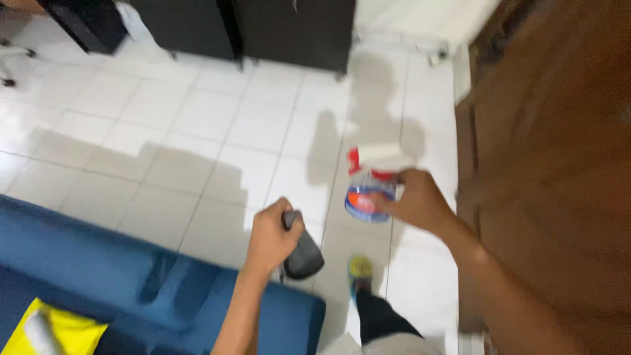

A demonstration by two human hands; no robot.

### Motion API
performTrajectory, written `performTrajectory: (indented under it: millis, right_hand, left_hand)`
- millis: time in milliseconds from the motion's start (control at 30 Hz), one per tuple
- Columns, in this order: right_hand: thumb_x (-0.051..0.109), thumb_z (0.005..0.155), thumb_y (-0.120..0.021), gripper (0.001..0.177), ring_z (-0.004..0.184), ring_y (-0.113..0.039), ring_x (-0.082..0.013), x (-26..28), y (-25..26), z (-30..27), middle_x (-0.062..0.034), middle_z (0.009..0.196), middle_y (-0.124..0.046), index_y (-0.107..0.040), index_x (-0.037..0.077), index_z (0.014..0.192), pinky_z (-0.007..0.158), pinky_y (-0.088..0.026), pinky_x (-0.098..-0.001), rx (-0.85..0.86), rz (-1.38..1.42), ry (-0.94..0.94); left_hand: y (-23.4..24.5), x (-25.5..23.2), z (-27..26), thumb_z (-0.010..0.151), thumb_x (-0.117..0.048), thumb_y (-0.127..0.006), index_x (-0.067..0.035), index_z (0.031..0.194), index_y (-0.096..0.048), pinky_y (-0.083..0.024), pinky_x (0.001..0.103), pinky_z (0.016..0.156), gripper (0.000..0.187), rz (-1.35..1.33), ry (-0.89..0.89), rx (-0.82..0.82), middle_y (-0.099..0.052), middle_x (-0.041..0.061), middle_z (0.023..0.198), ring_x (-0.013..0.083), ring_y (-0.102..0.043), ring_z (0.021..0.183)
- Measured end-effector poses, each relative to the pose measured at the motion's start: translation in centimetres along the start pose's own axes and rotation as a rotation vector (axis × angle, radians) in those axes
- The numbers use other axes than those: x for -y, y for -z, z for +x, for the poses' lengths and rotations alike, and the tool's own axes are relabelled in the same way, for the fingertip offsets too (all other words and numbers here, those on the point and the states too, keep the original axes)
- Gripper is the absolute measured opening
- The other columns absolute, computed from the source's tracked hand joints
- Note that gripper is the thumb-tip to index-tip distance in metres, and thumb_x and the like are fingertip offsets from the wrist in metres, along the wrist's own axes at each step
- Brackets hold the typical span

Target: Clean the desk with a spray and cloth, and then sort various folders, envelopes, and items into organized piles.

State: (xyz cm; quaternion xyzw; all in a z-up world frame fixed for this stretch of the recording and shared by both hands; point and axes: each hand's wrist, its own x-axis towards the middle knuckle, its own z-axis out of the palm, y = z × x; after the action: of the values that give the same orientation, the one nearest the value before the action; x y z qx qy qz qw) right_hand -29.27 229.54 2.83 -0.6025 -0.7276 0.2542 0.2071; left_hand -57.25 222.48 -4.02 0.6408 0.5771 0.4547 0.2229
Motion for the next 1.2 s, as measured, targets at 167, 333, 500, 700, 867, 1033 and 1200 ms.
performTrajectory:
  millis: [167, 333, 500, 700, 867, 1033, 1200]
  right_hand:
    - [0.028, 0.070, -0.086, 0.047, 0.074, -0.072, -0.0243, -0.8, 2.3, 10.8, -0.0195, 0.085, -0.075, -0.073, -0.007, 0.099, 0.068, -0.059, -0.0370, 0.151, -0.075, -0.102]
    - [0.025, 0.071, -0.085, 0.045, 0.079, -0.070, -0.0213, 1.0, 2.4, 21.7, -0.0146, 0.092, -0.076, -0.072, -0.003, 0.104, 0.071, -0.056, -0.0349, 0.129, 0.083, 0.066]
    - [0.024, 0.071, -0.086, 0.047, 0.086, -0.070, -0.0223, 3.4, -1.0, 32.4, -0.0157, 0.097, -0.076, -0.072, -0.003, 0.106, 0.077, -0.055, -0.0347, 0.113, 0.080, 0.109]
    - [0.025, 0.073, -0.088, 0.051, 0.093, -0.071, -0.0238, 9.4, -7.3, 44.9, -0.0173, 0.103, -0.074, -0.069, -0.006, 0.109, 0.083, -0.057, -0.0360, 0.059, 0.144, 0.073]
    - [0.023, 0.075, -0.087, 0.059, 0.103, -0.071, -0.0256, 15.7, -13.4, 54.2, -0.0179, 0.110, -0.074, -0.064, -0.005, 0.122, 0.090, -0.058, -0.0371, 0.022, 0.252, 0.167]
    - [0.029, 0.077, -0.088, 0.060, 0.106, -0.073, -0.0253, 21.4, -17.9, 64.1, -0.0201, 0.108, -0.073, -0.061, -0.004, 0.120, 0.081, -0.063, -0.0374, 0.015, 0.144, -0.040]
    - [0.030, 0.075, -0.088, 0.060, 0.100, -0.074, -0.0250, 23.9, -24.3, 75.4, -0.0200, 0.105, -0.074, -0.063, -0.003, 0.118, 0.079, -0.062, -0.0368, -0.005, 0.143, -0.035]
  left_hand:
    - [-2.5, 2.4, 10.0, 0.079, -0.004, -0.068, 0.000, 0.072, -0.055, -0.045, 0.035, 0.048, 0.016, -0.143, 0.189, -0.033, -0.055, 0.011, 0.055, 0.0189, -0.052, 0.049]
    - [-2.6, 5.3, 19.2, 0.083, -0.008, -0.074, 0.000, 0.070, -0.055, -0.041, 0.034, 0.047, 0.024, -0.098, 0.231, -0.114, -0.052, 0.008, 0.054, 0.0155, -0.046, 0.048]
    - [0.9, 9.4, 27.5, 0.084, -0.007, -0.076, 0.002, 0.076, -0.055, -0.043, 0.035, 0.051, 0.024, -0.045, 0.203, -0.203, -0.057, 0.012, 0.071, 0.0200, -0.051, 0.055]
    - [9.2, 17.7, 38.8, 0.087, -0.003, -0.071, 0.001, 0.083, -0.060, -0.052, 0.035, 0.068, 0.013, -0.031, 0.032, -0.194, -0.069, 0.014, 0.097, 0.0246, -0.066, 0.079]
    - [17.2, 24.7, 48.2, 0.087, -0.005, -0.071, 0.001, 0.083, -0.061, -0.055, 0.032, 0.069, 0.012, -0.094, 0.080, -0.076, -0.074, 0.012, 0.104, 0.0211, -0.071, 0.084]
    - [22.6, 32.0, 58.0, 0.086, -0.005, -0.071, 0.001, 0.083, -0.061, -0.055, 0.034, 0.066, 0.012, -0.087, 0.242, -0.048, -0.079, 0.011, 0.099, 0.0205, -0.069, 0.070]
    - [26.5, 41.7, 67.8, 0.086, -0.004, -0.069, 0.000, 0.086, -0.061, -0.056, 0.033, 0.070, 0.008, -0.084, 0.080, -0.091, -0.075, 0.012, 0.097, 0.0216, -0.072, 0.078]
